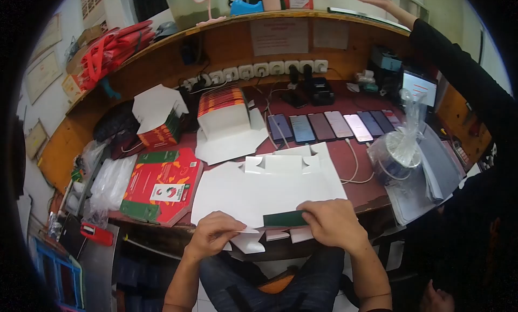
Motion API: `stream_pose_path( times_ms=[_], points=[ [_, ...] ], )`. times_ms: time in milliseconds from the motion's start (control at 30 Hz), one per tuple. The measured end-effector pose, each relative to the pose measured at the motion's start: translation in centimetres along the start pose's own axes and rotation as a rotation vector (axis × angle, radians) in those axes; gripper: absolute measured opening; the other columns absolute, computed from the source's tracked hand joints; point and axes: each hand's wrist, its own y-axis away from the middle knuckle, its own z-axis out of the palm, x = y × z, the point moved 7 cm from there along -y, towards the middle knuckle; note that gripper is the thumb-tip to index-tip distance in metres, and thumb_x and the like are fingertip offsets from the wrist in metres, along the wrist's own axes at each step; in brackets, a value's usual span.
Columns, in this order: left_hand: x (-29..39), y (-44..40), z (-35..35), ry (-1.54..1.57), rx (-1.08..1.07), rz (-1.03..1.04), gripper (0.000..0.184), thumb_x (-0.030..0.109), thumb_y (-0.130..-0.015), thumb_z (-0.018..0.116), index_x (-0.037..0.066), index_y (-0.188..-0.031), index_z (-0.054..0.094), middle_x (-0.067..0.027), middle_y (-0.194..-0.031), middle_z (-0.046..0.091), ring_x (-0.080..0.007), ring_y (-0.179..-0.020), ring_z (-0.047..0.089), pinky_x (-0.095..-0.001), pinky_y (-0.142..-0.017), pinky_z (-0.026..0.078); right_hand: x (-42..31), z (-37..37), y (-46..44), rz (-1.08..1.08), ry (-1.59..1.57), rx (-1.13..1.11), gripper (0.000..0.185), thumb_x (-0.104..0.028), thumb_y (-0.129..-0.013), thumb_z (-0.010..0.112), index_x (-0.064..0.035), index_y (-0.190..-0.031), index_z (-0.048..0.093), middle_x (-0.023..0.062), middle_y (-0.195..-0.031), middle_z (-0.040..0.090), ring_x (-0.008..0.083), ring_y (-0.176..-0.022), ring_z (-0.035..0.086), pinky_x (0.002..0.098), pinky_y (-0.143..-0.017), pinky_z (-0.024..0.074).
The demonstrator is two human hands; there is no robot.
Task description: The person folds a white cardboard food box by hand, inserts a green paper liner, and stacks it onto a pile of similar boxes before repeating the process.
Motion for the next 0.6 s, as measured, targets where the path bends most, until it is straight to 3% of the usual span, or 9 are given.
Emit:
stream_pose_path(
  times_ms=[33,100,200,400,500,600],
  points=[
    [0.9,-0.2,-0.1,-0.046,-0.027,0.107,0.017,0.001,-0.076,0.073,0.007,-0.092,0.073,-0.0069,-0.086,0.071,-0.0232,-0.078,0.066,-0.0320,-0.072,0.050,-0.8,0.0,-0.5,-0.014,-0.010,-0.005,0.014,-0.020,-0.085,0.063,-0.0117,-0.092,0.071,0.0093,-0.073,0.069,0.0320,-0.071,0.066,0.0396,-0.064,0.0501],
    [2.3,-0.5,0.1,-0.190,-0.068,0.085,0.012,0.008,-0.077,0.074,0.010,-0.089,0.072,-0.0051,-0.085,0.071,-0.0244,-0.076,0.066,-0.0331,-0.069,0.049,-1.8,0.8,-1.1,0.005,0.195,-0.080,0.015,-0.023,-0.084,0.063,-0.0108,-0.089,0.071,0.0091,-0.070,0.068,0.0319,-0.069,0.066,0.0415,-0.064,0.0496],
    [2.9,-1.1,0.5,-0.506,-0.158,-0.095,0.007,0.017,-0.082,0.069,0.011,-0.084,0.070,-0.0049,-0.078,0.069,-0.0242,-0.071,0.066,-0.0357,-0.065,0.048,-3.3,2.4,-1.7,-0.085,0.204,-0.142,0.016,-0.023,-0.083,0.062,-0.0095,-0.085,0.070,0.0097,-0.073,0.069,0.0313,-0.071,0.067,0.0430,-0.065,0.0497],
    [2.3,0.4,-1.9,-0.349,-0.054,-0.092,0.009,0.010,-0.079,0.071,0.009,-0.088,0.070,-0.0055,-0.082,0.070,-0.0234,-0.073,0.067,-0.0332,-0.067,0.050,-2.5,2.4,-1.7,-0.070,0.205,-0.284,0.015,-0.020,-0.085,0.060,-0.0077,-0.090,0.068,0.0127,-0.079,0.069,0.0321,-0.078,0.067,0.0439,-0.067,0.0499],
    [2.1,2.1,-1.7,-0.263,-0.014,0.061,0.015,0.005,-0.076,0.073,0.009,-0.090,0.070,-0.0044,-0.087,0.072,-0.0226,-0.075,0.068,-0.0322,-0.068,0.050,-1.5,1.9,-1.9,-0.028,0.084,-0.154,0.015,-0.017,-0.085,0.060,-0.0071,-0.093,0.067,0.0152,-0.081,0.069,0.0336,-0.079,0.067,0.0448,-0.068,0.0495],
    [2.3,3.1,-1.5,-0.283,0.025,0.110,0.017,0.009,-0.078,0.073,0.012,-0.093,0.069,-0.0019,-0.089,0.070,-0.0228,-0.078,0.065,-0.0342,-0.070,0.050,-1.0,2.5,-2.0,0.013,-0.005,-0.058,0.013,-0.015,-0.085,0.060,-0.0061,-0.093,0.066,0.0159,-0.083,0.068,0.0350,-0.080,0.066,0.0454,-0.071,0.0493]
  ],
)
